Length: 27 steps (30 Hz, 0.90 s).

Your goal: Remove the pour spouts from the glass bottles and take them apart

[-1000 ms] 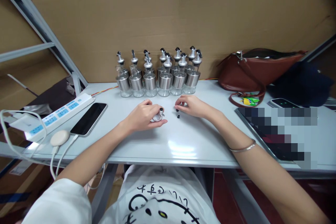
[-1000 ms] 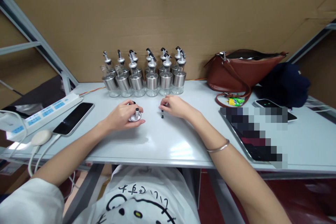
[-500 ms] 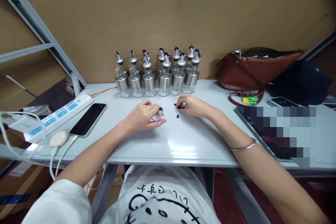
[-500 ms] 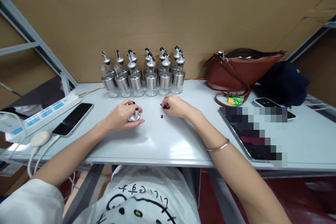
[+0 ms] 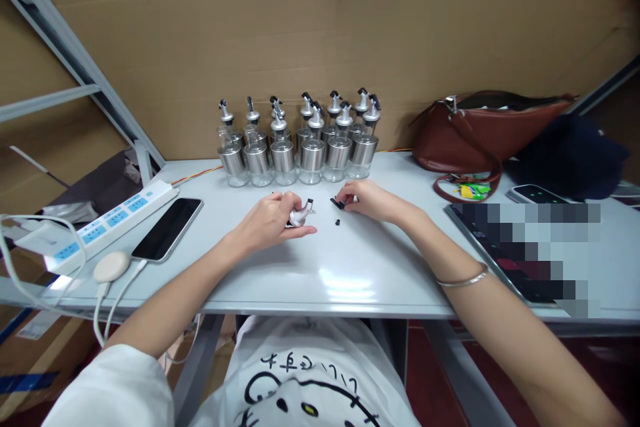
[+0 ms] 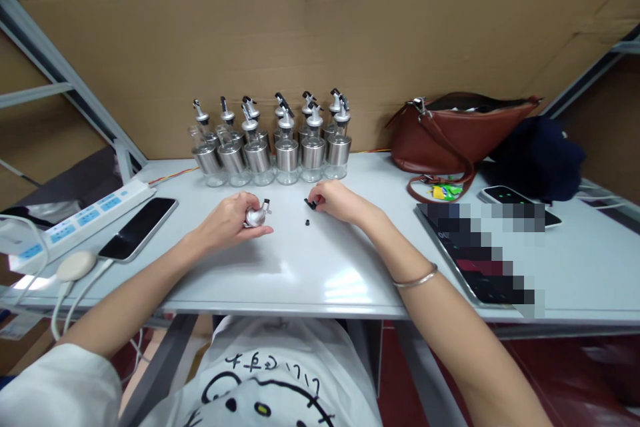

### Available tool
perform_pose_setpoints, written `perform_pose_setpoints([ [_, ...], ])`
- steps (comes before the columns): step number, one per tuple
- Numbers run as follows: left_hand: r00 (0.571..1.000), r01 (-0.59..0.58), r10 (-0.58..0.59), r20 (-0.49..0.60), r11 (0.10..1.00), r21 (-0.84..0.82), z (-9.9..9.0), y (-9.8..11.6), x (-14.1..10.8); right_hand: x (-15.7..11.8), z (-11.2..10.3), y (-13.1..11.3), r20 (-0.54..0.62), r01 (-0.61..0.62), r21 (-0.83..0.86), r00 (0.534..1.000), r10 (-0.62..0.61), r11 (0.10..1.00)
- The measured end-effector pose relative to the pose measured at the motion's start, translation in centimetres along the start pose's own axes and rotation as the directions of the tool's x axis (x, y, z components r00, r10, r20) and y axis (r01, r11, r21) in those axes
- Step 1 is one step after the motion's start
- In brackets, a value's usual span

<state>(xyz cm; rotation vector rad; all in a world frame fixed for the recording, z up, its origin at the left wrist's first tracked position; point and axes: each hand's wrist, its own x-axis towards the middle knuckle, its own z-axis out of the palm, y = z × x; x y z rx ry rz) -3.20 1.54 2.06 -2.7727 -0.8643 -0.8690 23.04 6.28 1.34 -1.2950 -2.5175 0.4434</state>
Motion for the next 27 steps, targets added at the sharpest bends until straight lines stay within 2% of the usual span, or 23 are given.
perform_pose_setpoints([
  [7,0.998,-0.047,0.047,0.052,0.999,0.001,-0.2,0.0,0.3,0.0,0.2,0.0,-0.035,-0.002,0.023,0.999,0.003,1.000],
  [13,0.988,-0.143,0.139,0.072,0.988,0.051,-0.6,0.2,0.6,-0.2,0.1,-0.8,-0.015,0.001,0.033,1.000,-0.001,0.999],
  [20,0.986,-0.160,0.157,0.056,0.985,0.068,-0.7,0.3,0.6,0.0,0.1,-0.8,-0.007,0.013,0.011,1.000,-0.013,1.000],
  [27,0.988,-0.137,0.133,0.084,0.990,0.036,-0.7,0.3,0.6,0.1,0.4,-0.3,-0.001,0.014,0.029,1.000,-0.014,0.999],
])
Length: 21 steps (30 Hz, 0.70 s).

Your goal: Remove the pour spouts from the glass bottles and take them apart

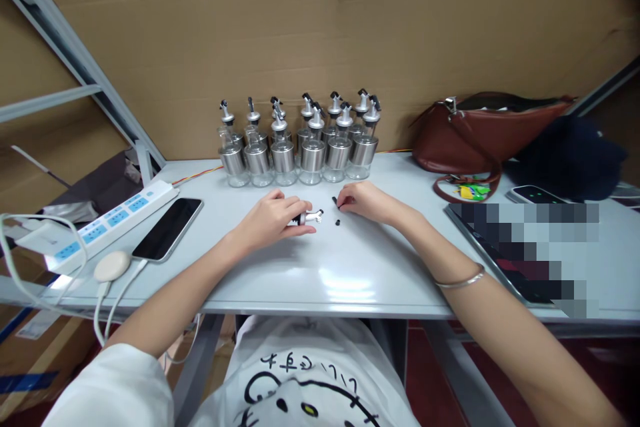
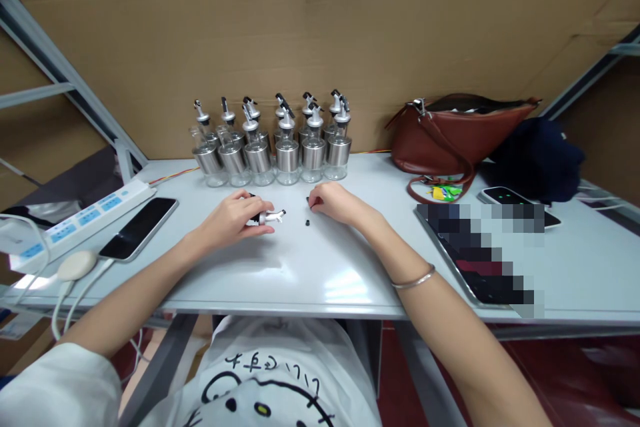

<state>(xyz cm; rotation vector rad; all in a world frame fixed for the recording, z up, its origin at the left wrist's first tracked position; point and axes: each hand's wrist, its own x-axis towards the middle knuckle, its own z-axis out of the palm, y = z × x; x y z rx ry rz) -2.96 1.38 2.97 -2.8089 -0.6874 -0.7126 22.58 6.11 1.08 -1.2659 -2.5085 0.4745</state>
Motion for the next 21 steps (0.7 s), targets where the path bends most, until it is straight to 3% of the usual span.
perform_pose_setpoints([
  [11,0.993,0.080,-0.076,0.093,0.996,-0.041,0.2,-0.1,-0.1,-0.4,-0.6,-0.3,-0.087,0.013,0.041,0.996,-0.009,0.999],
  [16,0.979,0.187,-0.184,0.087,0.982,-0.025,0.3,0.3,0.2,-0.7,-0.7,-2.7,-0.172,0.077,0.105,0.983,-0.058,0.991],
  [21,0.981,0.181,-0.180,0.079,0.983,-0.018,0.4,0.2,0.2,-1.1,0.3,-5.4,-0.133,0.176,0.217,0.980,-0.149,0.960],
])
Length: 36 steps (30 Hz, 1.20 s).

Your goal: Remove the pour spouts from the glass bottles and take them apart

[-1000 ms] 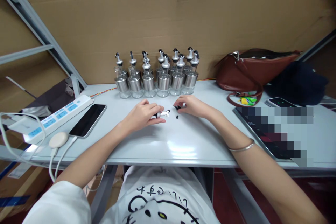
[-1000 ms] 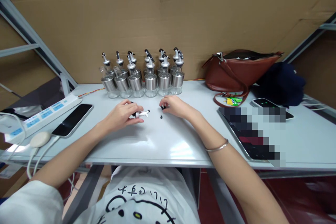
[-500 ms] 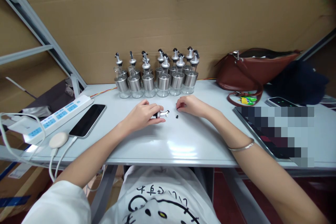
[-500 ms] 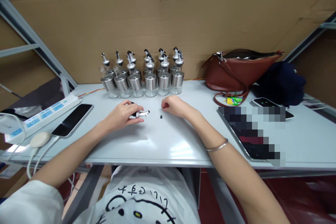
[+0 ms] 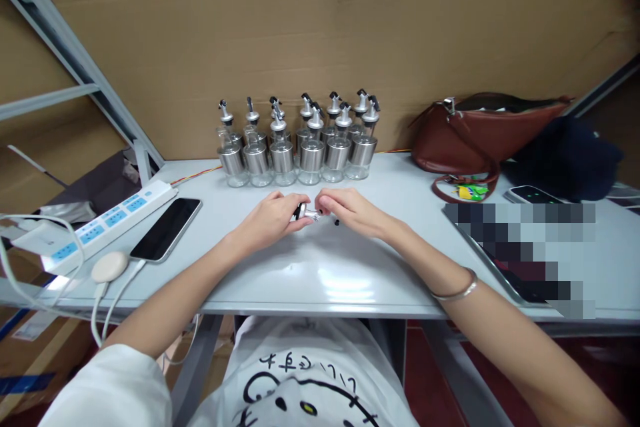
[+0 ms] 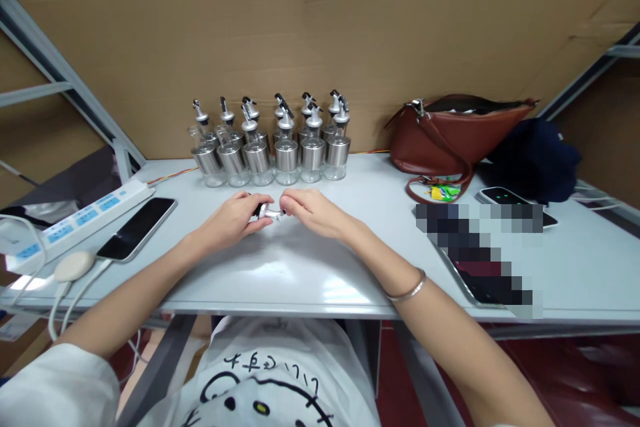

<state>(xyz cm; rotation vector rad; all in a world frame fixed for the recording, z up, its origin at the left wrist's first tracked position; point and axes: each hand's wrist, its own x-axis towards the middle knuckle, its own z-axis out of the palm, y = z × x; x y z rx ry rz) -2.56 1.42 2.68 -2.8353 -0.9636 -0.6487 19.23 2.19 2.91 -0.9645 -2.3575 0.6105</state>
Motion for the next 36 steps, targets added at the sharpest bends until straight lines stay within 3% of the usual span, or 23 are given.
perform_pose_setpoints([
  [4,1.000,-0.026,0.026,-0.008,1.000,0.007,0.3,-0.3,-0.1,0.1,0.7,-0.5,0.016,-0.006,0.048,1.000,0.006,0.999],
  [10,0.999,0.018,-0.016,-0.052,0.999,0.033,0.3,-0.1,-0.1,0.3,0.6,-0.6,-0.059,-0.062,0.015,0.996,0.062,0.998],
  [15,0.985,0.168,-0.162,0.051,0.976,-0.142,0.1,0.6,0.4,0.4,0.5,-0.8,-0.105,-0.088,-0.004,0.991,0.087,0.996],
  [20,0.971,0.236,-0.211,0.112,0.915,-0.327,-0.4,1.0,0.7,0.5,0.8,-1.1,-0.169,-0.066,0.001,0.984,0.065,0.998],
  [23,0.956,0.294,-0.247,0.158,0.812,-0.504,-0.6,1.4,0.6,0.4,1.0,-1.5,-0.219,-0.043,0.005,0.975,0.043,0.999],
  [28,0.925,0.372,-0.280,0.256,0.536,-0.758,-0.5,2.0,0.5,0.2,1.6,-2.3,-0.318,-0.003,-0.014,0.948,-0.002,1.000],
  [36,0.878,0.450,-0.247,0.409,0.140,-0.882,-0.6,2.9,0.9,0.0,2.0,-2.5,-0.381,0.063,-0.094,0.920,-0.095,0.994],
])
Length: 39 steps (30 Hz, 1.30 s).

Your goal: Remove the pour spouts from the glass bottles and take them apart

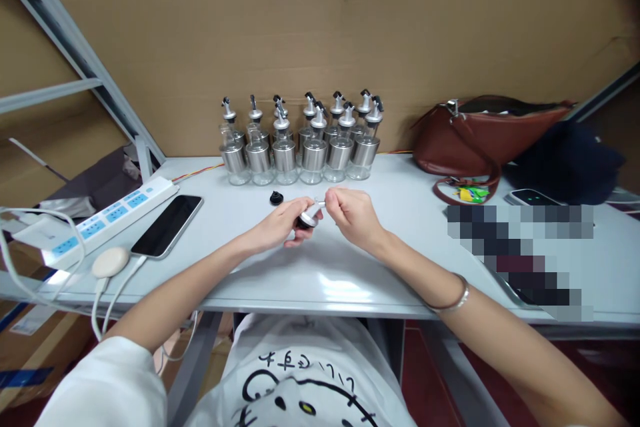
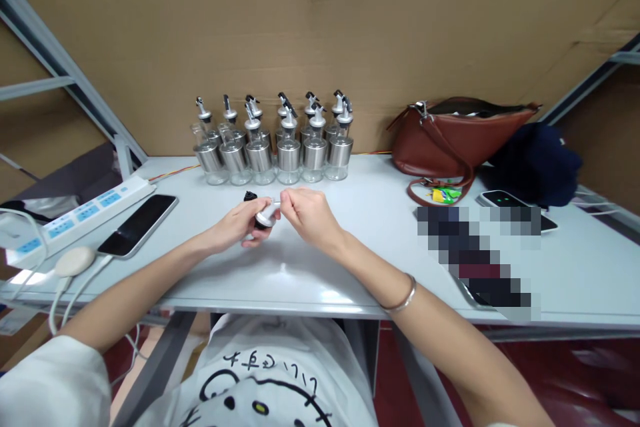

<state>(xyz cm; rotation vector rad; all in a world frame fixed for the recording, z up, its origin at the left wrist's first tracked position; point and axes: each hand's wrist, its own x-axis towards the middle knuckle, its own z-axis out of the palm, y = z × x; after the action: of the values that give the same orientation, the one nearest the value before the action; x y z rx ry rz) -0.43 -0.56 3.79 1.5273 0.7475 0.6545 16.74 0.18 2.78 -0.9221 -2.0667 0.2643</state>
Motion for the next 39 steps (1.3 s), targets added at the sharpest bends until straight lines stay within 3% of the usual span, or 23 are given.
perform_pose_setpoints([
  [7,0.993,0.105,-0.092,0.077,0.978,-0.181,-0.6,0.6,-0.3,0.2,-0.9,0.9,-0.072,0.035,-0.018,0.997,-0.036,0.999],
  [12,0.995,0.090,-0.101,-0.014,0.936,-0.339,-1.3,0.7,-0.1,0.7,-1.3,3.1,-0.151,-0.057,0.241,0.984,0.096,0.969],
  [14,0.991,0.058,-0.097,-0.089,0.928,-0.369,-1.5,0.7,0.0,0.8,-1.7,4.0,-0.061,-0.121,0.303,0.987,0.146,0.945],
  [17,0.975,0.007,-0.093,-0.202,0.921,-0.389,-1.7,0.8,0.3,1.0,-2.5,4.6,0.164,-0.198,0.194,0.972,0.167,0.961],
  [23,0.926,-0.088,-0.088,-0.368,0.896,-0.434,-2.1,1.1,0.5,1.1,-4.1,4.5,0.453,-0.264,-0.026,0.857,0.247,0.964],
  [33,0.879,-0.172,-0.081,-0.470,0.865,-0.472,-2.4,1.1,0.7,0.5,-3.9,5.6,0.620,-0.263,-0.206,0.710,0.334,0.943],
  [39,0.852,-0.235,-0.047,-0.522,0.856,-0.461,-2.3,1.2,0.8,0.6,-4.2,5.2,0.620,-0.263,-0.281,0.684,0.384,0.923],
])
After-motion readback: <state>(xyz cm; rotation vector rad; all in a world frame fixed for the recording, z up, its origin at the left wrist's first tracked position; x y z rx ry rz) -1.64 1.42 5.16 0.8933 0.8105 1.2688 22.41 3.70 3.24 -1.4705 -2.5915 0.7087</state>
